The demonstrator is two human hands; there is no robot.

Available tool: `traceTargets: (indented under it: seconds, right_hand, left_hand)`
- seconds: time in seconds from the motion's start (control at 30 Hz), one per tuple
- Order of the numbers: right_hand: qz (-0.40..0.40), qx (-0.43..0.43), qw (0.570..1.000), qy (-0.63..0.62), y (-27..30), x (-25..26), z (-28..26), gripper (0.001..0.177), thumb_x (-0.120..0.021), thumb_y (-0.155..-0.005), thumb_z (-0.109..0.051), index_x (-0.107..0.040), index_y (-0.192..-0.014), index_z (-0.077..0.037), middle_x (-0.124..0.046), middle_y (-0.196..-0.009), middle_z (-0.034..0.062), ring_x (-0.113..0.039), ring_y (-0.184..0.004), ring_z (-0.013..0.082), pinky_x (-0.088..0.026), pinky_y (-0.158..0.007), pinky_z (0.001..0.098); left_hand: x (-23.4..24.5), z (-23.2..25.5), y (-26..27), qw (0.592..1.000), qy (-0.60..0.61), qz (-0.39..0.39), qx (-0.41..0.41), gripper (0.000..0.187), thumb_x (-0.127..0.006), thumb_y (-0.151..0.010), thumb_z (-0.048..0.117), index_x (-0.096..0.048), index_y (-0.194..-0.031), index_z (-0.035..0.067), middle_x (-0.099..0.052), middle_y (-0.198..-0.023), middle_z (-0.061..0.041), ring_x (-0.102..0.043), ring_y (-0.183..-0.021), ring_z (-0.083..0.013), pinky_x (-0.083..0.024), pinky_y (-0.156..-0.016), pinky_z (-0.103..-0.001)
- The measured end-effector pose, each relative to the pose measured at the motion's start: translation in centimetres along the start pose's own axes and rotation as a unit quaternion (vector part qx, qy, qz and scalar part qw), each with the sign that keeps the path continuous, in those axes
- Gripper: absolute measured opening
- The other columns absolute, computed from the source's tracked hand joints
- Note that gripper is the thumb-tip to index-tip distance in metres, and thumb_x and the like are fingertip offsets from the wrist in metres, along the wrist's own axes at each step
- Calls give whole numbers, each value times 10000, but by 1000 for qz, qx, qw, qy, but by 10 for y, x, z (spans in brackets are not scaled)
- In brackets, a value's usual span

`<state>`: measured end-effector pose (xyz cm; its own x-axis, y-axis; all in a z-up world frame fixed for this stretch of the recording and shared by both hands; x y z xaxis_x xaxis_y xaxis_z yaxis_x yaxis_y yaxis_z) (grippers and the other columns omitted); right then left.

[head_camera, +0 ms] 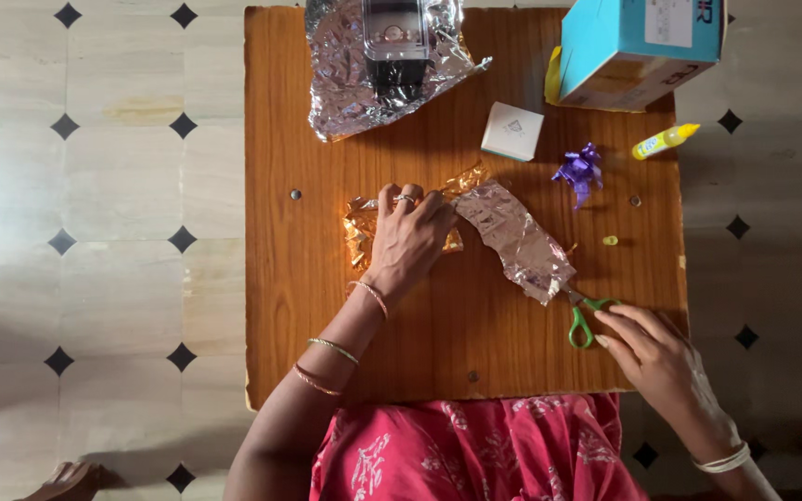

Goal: The person wraps a small rectangular object in gold foil paper on a wooden table. They fold the paper around the object, apply glue from a yellow tube to seal edges, and use green-handled scissors to trim excess foil. The wrapped item remains on the table at the end.

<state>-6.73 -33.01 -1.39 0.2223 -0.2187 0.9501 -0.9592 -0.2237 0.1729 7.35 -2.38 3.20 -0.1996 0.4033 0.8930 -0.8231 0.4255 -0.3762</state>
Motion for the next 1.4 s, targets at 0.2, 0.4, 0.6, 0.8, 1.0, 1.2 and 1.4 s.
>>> traceTargets:
  seconds: [0.2, 0.4, 0.6, 0.8, 1.0, 1.2, 1.4]
  right_hand:
    - [52, 1, 999, 0, -2, 0, -7, 461, -768, -785, -347, -713, -1175, -108, -719, -1154, 96, -735, -899, 212, -621, -675, 312]
    - [13, -109, 994, -16, -4, -16, 20, 438, -727, -887, -149, -670, -1319, -111, -754, -979, 57, -740, -760, 195, -606, -604, 325]
    - [25, -119, 992, -27, -7, -10, 30, 454, -758, -797, -111, -677, -1242, -72, -753, -867, 82, -724, -698, 201, -588, -574, 319]
    - [3, -63, 923, -379, -32, 26, 21, 354, -651, -932, -132, -630, -1262, -7, -768, -896, 90, -732, -664, 111, -597, -571, 263]
    - [-157, 88, 767, -616, -116, 2, -70, 510, -688, -943, -297, -540, -1318, 15, -637, -888, 44, -628, -687, 84, -600, -569, 245]
    - [-339, -16, 669, -661, -148, -47, -99, 478, -771, -833, -309, -521, -1150, -52, -598, -883, 20, -561, -658, 52, -504, -534, 201]
    - [-365, -40, 645, -670, -150, -67, -99, 405, -732, -873, -317, -545, -1133, -69, -595, -881, 9, -534, -632, 17, -478, -498, 184]
  left_hand:
    - [0, -4, -2, 1000, 24, -1, 11, 173, -671, -960, 276, -710, -968, 108, -614, -1063, -50, -555, -1078, -290, -394, -997, -528]
    - [-2, -7, -2, 999, 39, -11, 19, 172, -675, -948, 267, -722, -960, 102, -630, -1091, -55, -559, -1099, -293, -397, -1015, -520]
    - [0, -8, -3, 998, 55, 6, 22, 168, -677, -922, 245, -736, -969, 95, -625, -1066, -57, -554, -1088, -296, -375, -1022, -516]
    - [-9, -10, -3, 996, 69, -15, 48, 145, -673, -924, 226, -712, -936, 87, -620, -1027, -69, -555, -1061, -297, -373, -1030, -505]
    - [-6, -11, -7, 996, 72, -14, 53, 175, -682, -928, 228, -713, -982, 65, -611, -1020, -85, -556, -1054, -300, -375, -1067, -498]
    - [-4, -17, -8, 992, 102, -27, 71, 212, -691, -883, 234, -725, -983, 50, -598, -1073, -145, -553, -1090, -361, -371, -1094, -524]
    - [-14, -21, -6, 990, 108, -37, 87, 168, -661, -901, 187, -721, -979, 50, -607, -1120, -152, -568, -1141, -366, -354, -1166, -533]
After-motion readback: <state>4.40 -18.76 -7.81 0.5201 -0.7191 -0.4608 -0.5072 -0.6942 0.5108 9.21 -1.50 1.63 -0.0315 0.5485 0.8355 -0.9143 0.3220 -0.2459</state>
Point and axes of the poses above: each hand's wrist, its own y-axis away from the middle knuckle, its own x-axis out of the back of the hand, z = x × y, the point moved 10 cm from there along -y, towards the middle knuckle
